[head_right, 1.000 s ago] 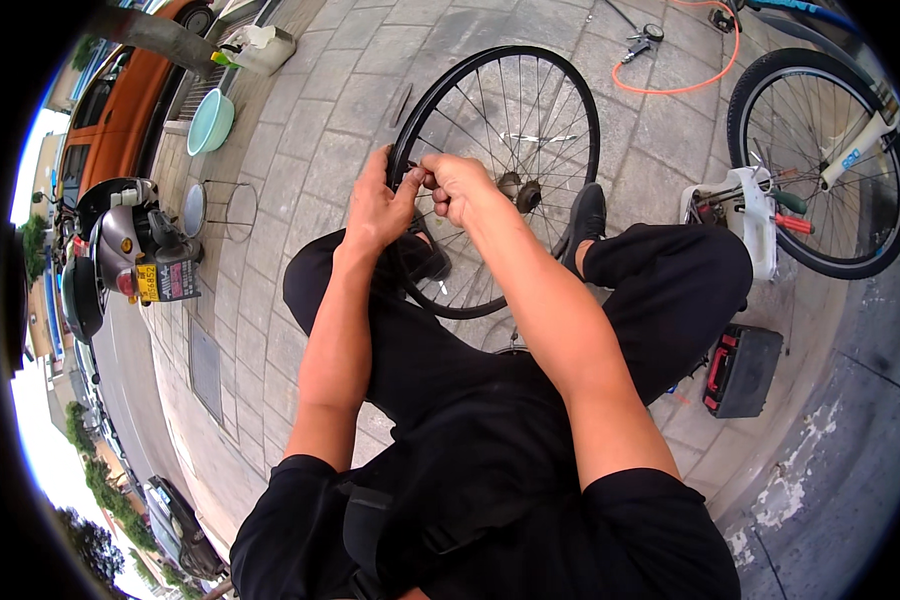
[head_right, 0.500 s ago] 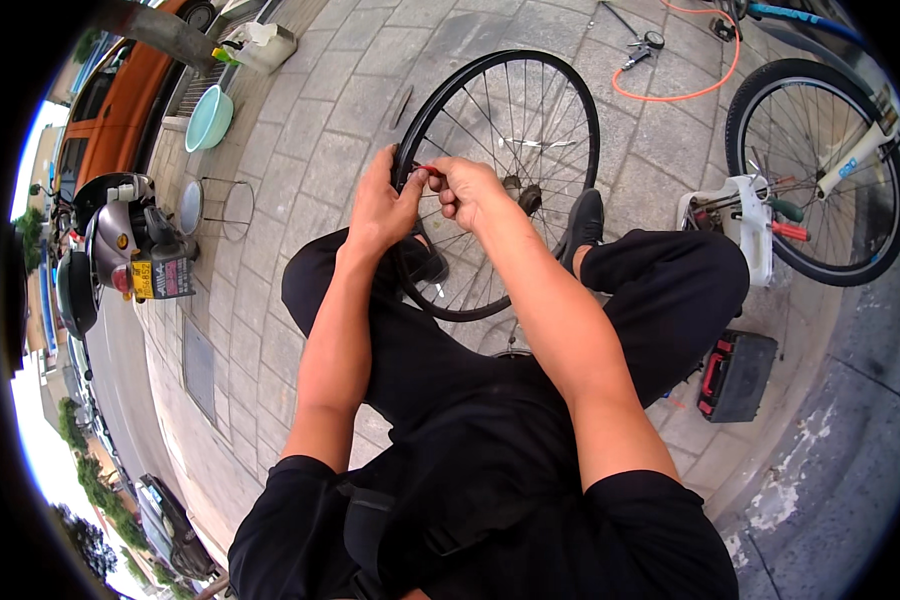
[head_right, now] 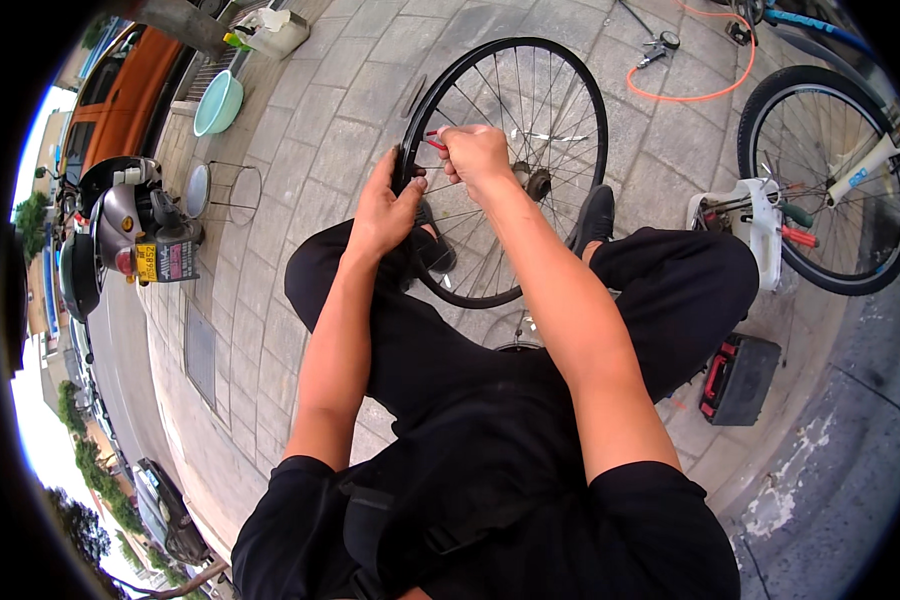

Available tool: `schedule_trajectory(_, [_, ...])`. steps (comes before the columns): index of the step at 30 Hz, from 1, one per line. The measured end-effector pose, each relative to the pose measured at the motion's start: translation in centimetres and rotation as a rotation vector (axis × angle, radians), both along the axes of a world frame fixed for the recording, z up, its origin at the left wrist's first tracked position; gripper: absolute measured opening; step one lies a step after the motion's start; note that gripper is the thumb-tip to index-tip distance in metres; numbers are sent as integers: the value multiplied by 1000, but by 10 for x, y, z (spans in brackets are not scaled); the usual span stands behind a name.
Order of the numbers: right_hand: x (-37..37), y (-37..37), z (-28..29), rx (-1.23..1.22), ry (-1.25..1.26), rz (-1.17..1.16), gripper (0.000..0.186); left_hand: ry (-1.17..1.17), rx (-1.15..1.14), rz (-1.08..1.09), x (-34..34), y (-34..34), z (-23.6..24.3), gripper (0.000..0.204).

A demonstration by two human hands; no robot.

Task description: The person sits on a sidewalk and uses a red tire lever to pry the tire bead off the rim of a bicycle wheel. They repeatedly insert the lever and work it around the circumference to loosen the tire from the rim.

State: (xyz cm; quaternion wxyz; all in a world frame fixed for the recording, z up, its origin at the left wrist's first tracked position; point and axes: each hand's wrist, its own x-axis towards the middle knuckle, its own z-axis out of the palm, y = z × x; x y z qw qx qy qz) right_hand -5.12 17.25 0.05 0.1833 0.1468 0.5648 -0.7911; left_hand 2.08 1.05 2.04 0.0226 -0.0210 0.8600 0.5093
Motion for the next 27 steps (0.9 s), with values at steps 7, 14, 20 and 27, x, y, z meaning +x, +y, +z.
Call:
schedule_trajectory(7, [16, 7, 3, 419, 269, -197, 34, 97, -65, -15, -16, -14, 6, 63])
schedule_trajectory(14, [48, -20, -9, 190, 190, -121, 30, 0, 107, 28, -21, -11, 8, 67])
schedule_trajectory(20, [47, -26, -16, 48, 71, -117, 29, 27, 22, 43, -23, -17, -2, 67])
schedule_trajectory(27, [48, -26, -29, -437, -58, -99, 30, 84, -76, 57, -21, -9, 9, 60])
